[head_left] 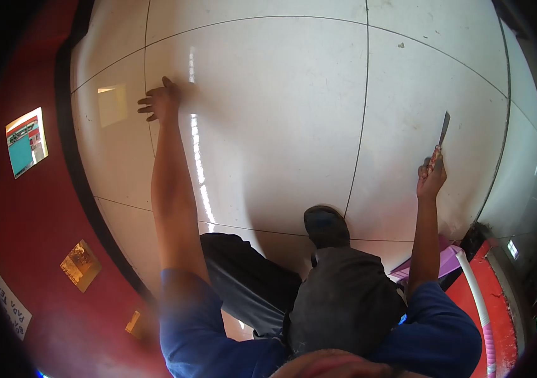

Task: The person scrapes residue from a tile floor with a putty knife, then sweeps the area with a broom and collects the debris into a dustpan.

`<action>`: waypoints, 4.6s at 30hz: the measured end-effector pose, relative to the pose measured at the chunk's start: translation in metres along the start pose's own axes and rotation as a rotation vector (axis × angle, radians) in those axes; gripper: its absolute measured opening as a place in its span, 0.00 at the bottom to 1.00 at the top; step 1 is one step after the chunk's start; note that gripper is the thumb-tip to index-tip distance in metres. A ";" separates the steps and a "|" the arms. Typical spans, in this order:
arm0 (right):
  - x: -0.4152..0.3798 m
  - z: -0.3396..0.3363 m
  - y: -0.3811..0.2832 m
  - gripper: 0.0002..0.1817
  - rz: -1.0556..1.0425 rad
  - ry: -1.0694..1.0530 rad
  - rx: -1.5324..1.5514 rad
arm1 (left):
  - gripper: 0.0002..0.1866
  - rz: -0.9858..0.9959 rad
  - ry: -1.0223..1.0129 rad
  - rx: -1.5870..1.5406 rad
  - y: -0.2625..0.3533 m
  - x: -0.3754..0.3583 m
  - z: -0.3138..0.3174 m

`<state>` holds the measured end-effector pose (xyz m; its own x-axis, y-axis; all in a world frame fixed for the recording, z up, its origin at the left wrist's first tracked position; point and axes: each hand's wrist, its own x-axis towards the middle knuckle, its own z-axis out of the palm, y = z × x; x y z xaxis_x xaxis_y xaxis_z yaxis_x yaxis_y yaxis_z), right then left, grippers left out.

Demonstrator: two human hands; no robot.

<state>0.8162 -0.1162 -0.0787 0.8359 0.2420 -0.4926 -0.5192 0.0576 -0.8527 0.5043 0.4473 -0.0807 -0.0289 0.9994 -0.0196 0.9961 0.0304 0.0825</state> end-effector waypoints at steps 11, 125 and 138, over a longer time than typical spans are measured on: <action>0.007 -0.005 0.006 0.17 -0.016 0.077 -0.068 | 0.35 1.304 -0.239 -0.063 0.222 -0.167 0.032; -0.306 0.507 0.127 0.15 0.381 -1.168 -1.150 | 0.43 -1.745 0.354 -0.004 -0.700 -0.461 -0.001; -0.310 0.510 0.125 0.16 0.340 -1.166 -1.209 | 0.13 -0.453 0.608 -0.820 -0.596 -0.279 -0.068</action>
<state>0.4015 0.3105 0.0556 -0.1224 0.6430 -0.7560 0.2457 -0.7184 -0.6508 -0.0869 0.1517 -0.0566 -0.6347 0.7286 0.2576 0.5336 0.1721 0.8280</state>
